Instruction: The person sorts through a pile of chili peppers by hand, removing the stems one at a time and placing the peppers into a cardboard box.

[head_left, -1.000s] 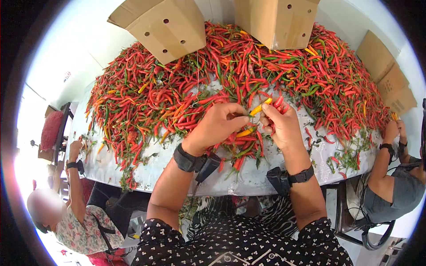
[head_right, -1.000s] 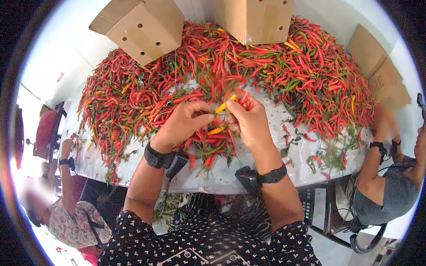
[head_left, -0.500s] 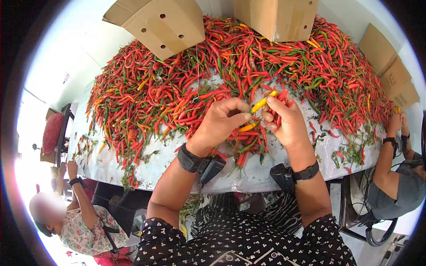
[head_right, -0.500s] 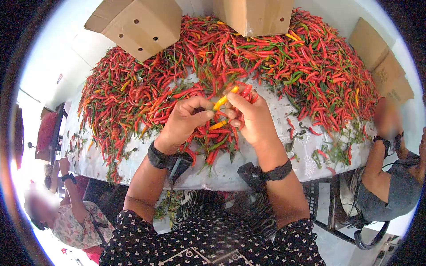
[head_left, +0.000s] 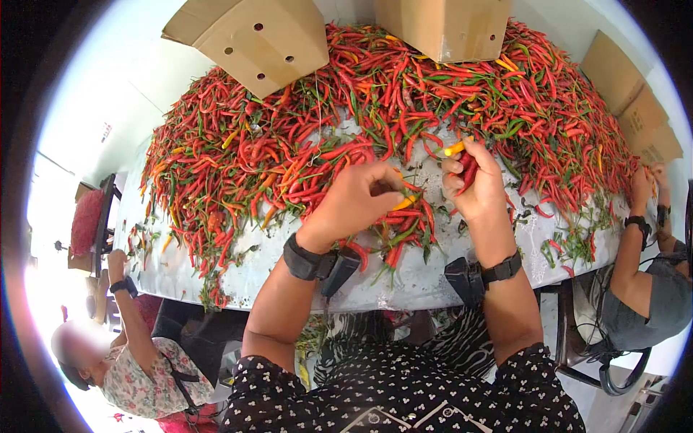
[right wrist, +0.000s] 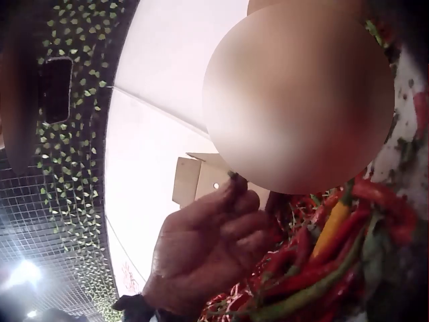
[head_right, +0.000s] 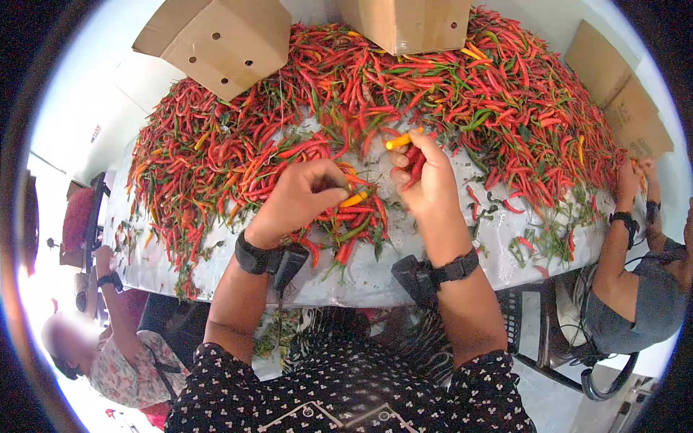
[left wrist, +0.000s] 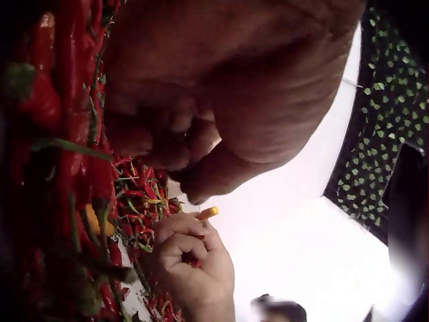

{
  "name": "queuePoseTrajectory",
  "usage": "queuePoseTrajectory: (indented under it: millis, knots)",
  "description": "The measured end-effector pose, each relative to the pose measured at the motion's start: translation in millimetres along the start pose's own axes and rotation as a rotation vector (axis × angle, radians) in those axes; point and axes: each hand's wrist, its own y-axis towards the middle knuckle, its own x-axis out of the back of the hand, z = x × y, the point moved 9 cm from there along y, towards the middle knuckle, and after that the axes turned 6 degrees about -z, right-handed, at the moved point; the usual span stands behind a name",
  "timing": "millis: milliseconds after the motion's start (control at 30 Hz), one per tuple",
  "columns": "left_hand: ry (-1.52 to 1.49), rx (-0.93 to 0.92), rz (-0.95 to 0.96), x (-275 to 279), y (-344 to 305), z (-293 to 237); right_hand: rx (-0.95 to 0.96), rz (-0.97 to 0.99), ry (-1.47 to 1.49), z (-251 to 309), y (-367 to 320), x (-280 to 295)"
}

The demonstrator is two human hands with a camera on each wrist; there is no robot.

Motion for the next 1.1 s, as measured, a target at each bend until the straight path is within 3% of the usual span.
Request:
queuePoseTrajectory:
  millis: [100,167,400,500,567,600,700,800,1033,1100]
  knots:
    - [0.155,-0.094,0.04,-14,2,-4,-0.02,0.004,-0.011,-2,-1,-1]
    - [0.539,-0.27,0.037,-23,5,-15,-0.028,0.004,-0.03,-3,-1,-1]
    - [0.766,-0.283,0.061,-43,11,-16,-0.028,0.02,-0.08,-3,-3,-3]
    - [0.573,-0.332,0.029,-37,14,-24,-0.019,-0.006,-0.128,-2,-3,-1]
    - [0.086,-0.152,-0.068,-16,18,-20,-0.012,-0.005,-0.169,-3,-3,-2]
    - [0.088,-0.151,-0.073,-11,19,-18,-0.025,-0.015,-0.221,-5,-4,-3]
    - [-0.461,0.237,-0.087,-1,20,21,-0.055,-0.003,-0.34,-11,-8,-10]
    - [-0.71,0.226,-0.034,-3,20,21,-0.072,0.034,-0.467,-19,-12,-14]
    - [-0.782,0.208,0.001,-9,19,17,-0.138,0.088,-0.706,-28,-21,-24]
    - [-0.711,0.201,-0.035,-8,18,17,-0.211,0.192,-0.686,-37,-26,-29]
